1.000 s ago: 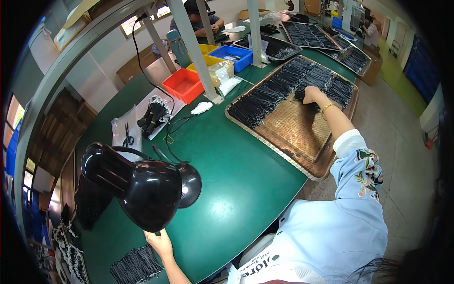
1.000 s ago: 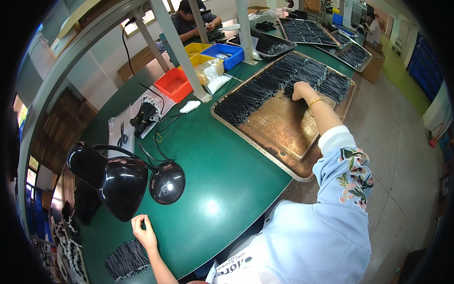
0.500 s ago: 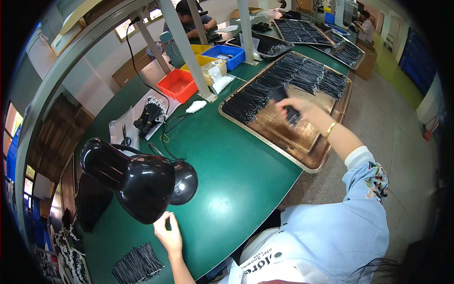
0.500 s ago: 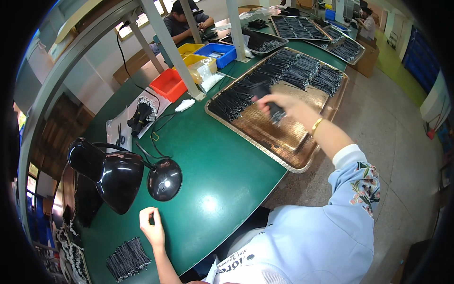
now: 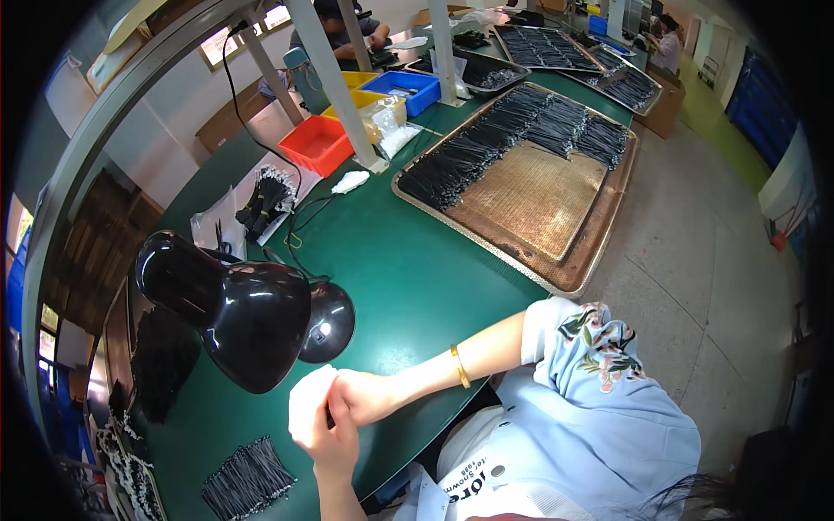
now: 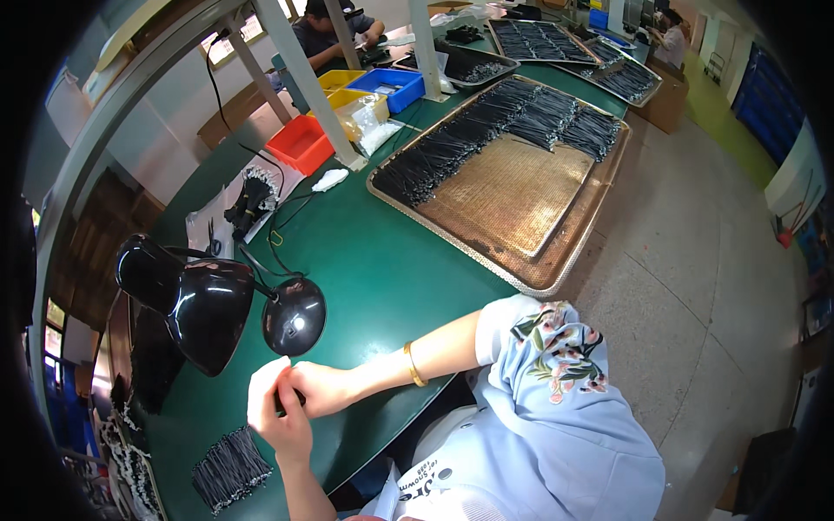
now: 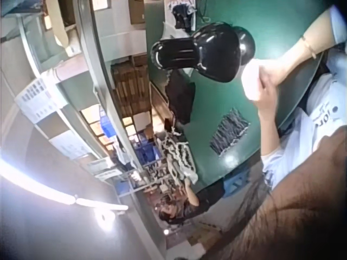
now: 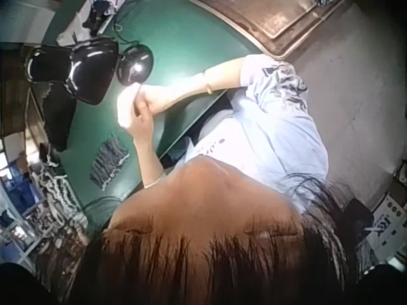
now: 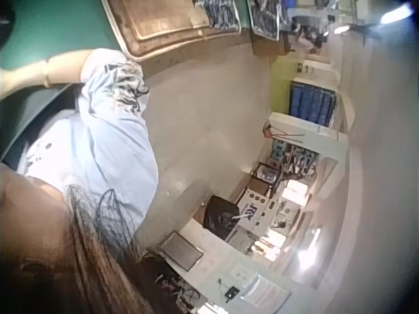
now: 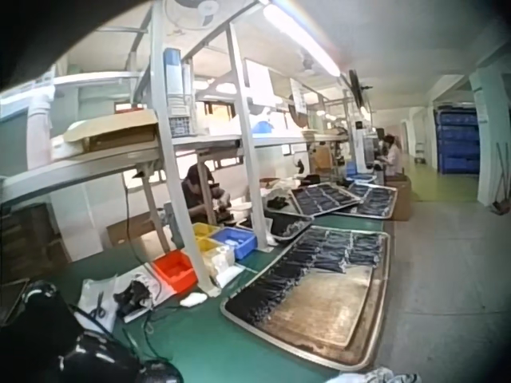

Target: Sorting and bundling small black electronic connector pins from trays at a factory workbench.

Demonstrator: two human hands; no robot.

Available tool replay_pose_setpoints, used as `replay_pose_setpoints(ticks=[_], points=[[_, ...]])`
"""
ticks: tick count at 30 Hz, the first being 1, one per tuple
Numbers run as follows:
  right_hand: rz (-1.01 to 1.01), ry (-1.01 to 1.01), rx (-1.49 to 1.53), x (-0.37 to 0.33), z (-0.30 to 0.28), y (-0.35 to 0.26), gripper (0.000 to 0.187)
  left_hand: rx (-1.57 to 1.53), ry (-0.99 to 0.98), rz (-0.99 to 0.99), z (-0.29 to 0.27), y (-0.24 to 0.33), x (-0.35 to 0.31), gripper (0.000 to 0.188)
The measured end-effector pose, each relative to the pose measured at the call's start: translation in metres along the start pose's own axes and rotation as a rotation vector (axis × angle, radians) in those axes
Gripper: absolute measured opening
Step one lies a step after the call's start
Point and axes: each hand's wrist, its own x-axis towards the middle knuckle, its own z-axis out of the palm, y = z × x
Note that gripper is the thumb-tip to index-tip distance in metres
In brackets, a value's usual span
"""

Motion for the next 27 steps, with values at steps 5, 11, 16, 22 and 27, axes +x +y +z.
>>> replay_pose_setpoints(ticks=[5,11,16,22,27], points=[[-0.081,-0.003,-0.065,-0.005,0.006,0.029,0.014,0.375,-0.221,0.023,0.004,-0.014,-0.02,0.026],[-0.205,0.037,0.154,-0.005,0.009,0.025,0.025,0.392,-0.285,-0.005,-0.002,-0.001,-0.008,0.031],[0.298,-0.008,0.354,0.003,-0.007,0.01,0.016,0.23,-0.03,-0.188,-0.004,-0.011,-0.009,0.041],[0.46,0.233,0.902,0.003,-0.034,-0.003,0.02,-0.447,-0.064,-0.75,0.014,-0.029,-0.02,0.013],[0.619,0.197,0.72,0.008,-0.039,-0.023,0.027,-0.978,-0.322,-1.085,0.028,-0.024,-0.02,0.017]])
